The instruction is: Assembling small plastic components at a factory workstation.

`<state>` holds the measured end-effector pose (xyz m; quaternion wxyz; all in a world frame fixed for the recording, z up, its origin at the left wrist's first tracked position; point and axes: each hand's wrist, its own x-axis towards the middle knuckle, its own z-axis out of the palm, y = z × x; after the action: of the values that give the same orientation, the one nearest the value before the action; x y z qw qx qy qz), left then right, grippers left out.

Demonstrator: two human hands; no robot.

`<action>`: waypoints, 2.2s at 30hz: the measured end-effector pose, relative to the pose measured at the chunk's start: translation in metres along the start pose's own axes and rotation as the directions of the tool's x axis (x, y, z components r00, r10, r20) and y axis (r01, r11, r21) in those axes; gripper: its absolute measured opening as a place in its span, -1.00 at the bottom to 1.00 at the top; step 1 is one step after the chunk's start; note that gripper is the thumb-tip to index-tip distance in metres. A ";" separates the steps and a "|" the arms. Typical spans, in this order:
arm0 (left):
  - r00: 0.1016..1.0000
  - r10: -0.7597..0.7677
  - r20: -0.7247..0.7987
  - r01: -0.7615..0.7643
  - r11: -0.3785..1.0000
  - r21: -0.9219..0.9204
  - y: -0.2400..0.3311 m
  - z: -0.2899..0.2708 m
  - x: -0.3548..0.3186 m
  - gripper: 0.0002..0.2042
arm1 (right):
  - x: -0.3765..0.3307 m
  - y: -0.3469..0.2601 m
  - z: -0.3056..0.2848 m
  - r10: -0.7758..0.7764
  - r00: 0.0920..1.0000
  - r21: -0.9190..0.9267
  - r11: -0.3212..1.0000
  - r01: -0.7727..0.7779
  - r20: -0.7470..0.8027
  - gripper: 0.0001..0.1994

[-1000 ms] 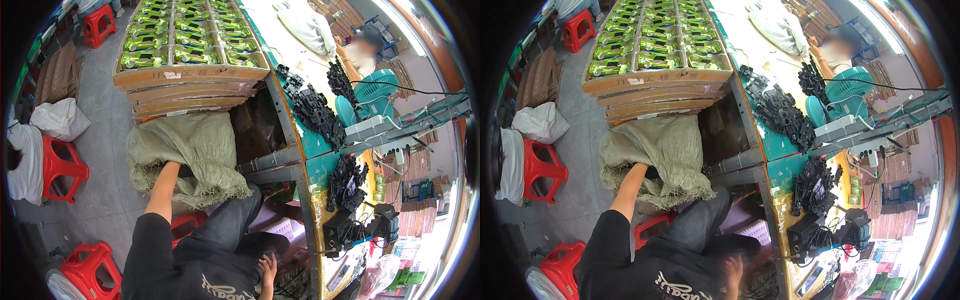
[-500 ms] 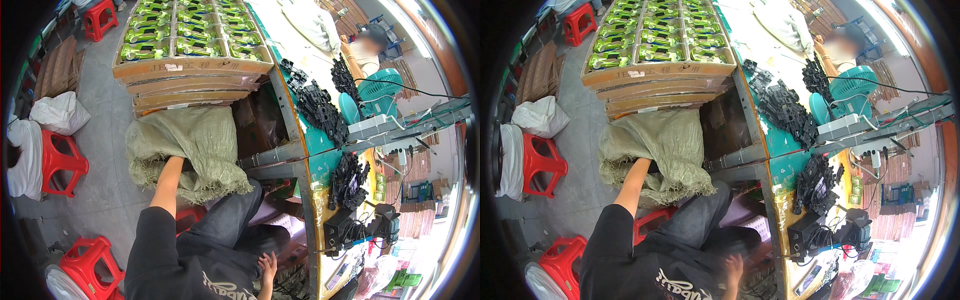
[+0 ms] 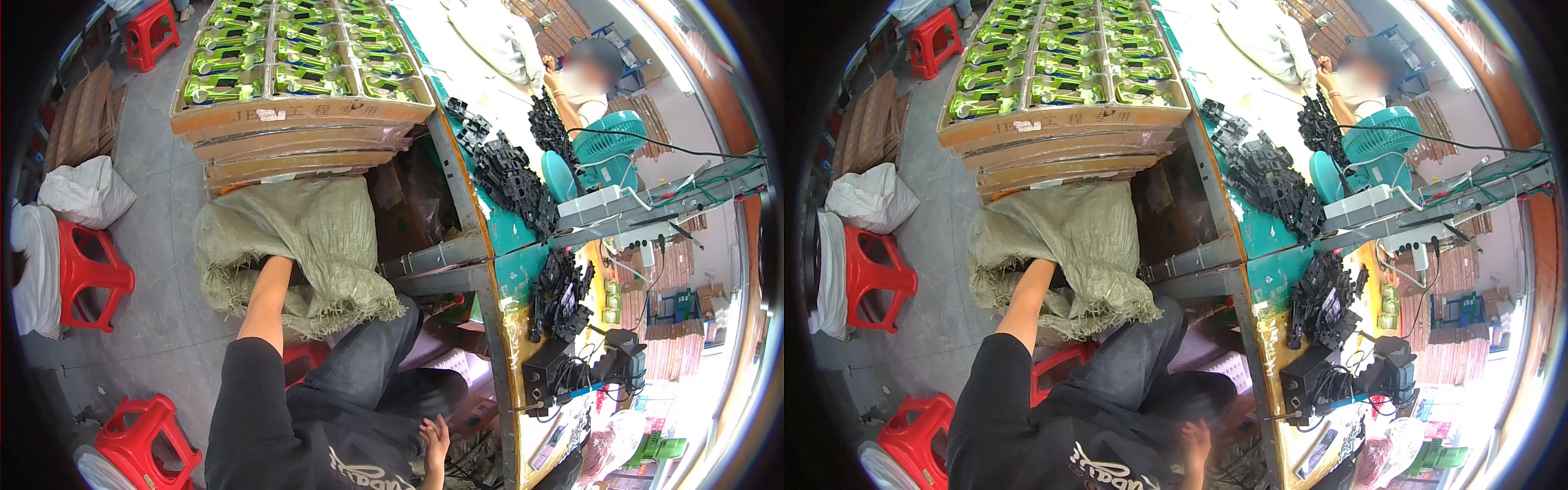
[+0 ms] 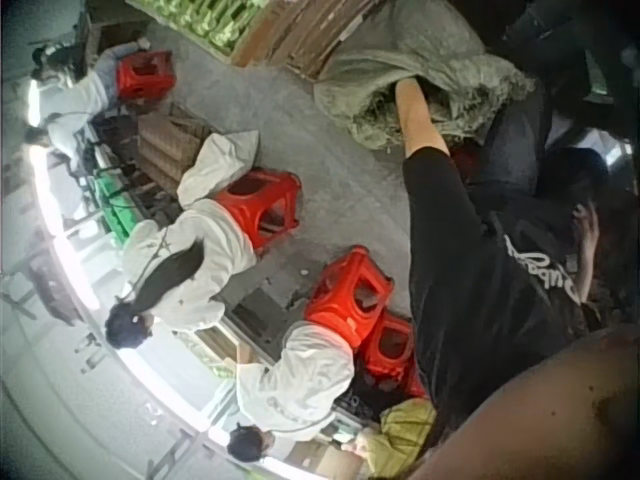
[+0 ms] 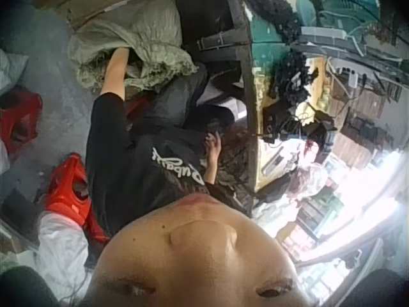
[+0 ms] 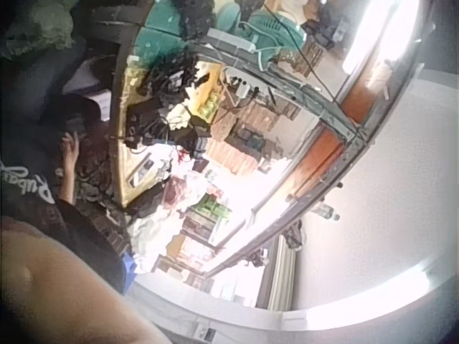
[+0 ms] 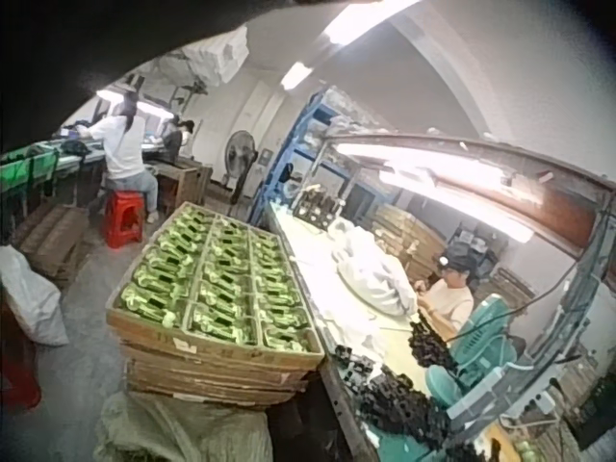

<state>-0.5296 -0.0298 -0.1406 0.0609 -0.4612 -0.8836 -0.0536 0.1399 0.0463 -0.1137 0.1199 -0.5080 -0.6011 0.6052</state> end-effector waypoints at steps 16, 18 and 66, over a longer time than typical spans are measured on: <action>0.866 0.009 0.500 -0.038 0.998 0.048 -0.009 0.000 -0.173 -0.47 | 0.023 -0.008 0.007 -0.079 0.994 -0.038 0.996 0.082 0.073 -0.50; 0.814 0.013 0.581 -0.043 0.998 0.037 0.003 0.000 -0.205 -0.47 | 0.029 -0.012 0.012 -0.084 0.991 -0.020 0.996 0.086 0.101 -0.52; 0.816 0.138 0.562 0.569 -0.016 -0.822 0.188 -0.301 -0.224 -0.39 | 0.050 0.014 -0.001 -0.238 0.968 0.374 0.907 0.191 0.083 -0.58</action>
<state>-0.2303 -0.1491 0.1280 -0.5141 -0.2117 -0.6317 -0.5403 0.1246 0.0814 -0.1488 0.2392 -0.3683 -0.5374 0.7199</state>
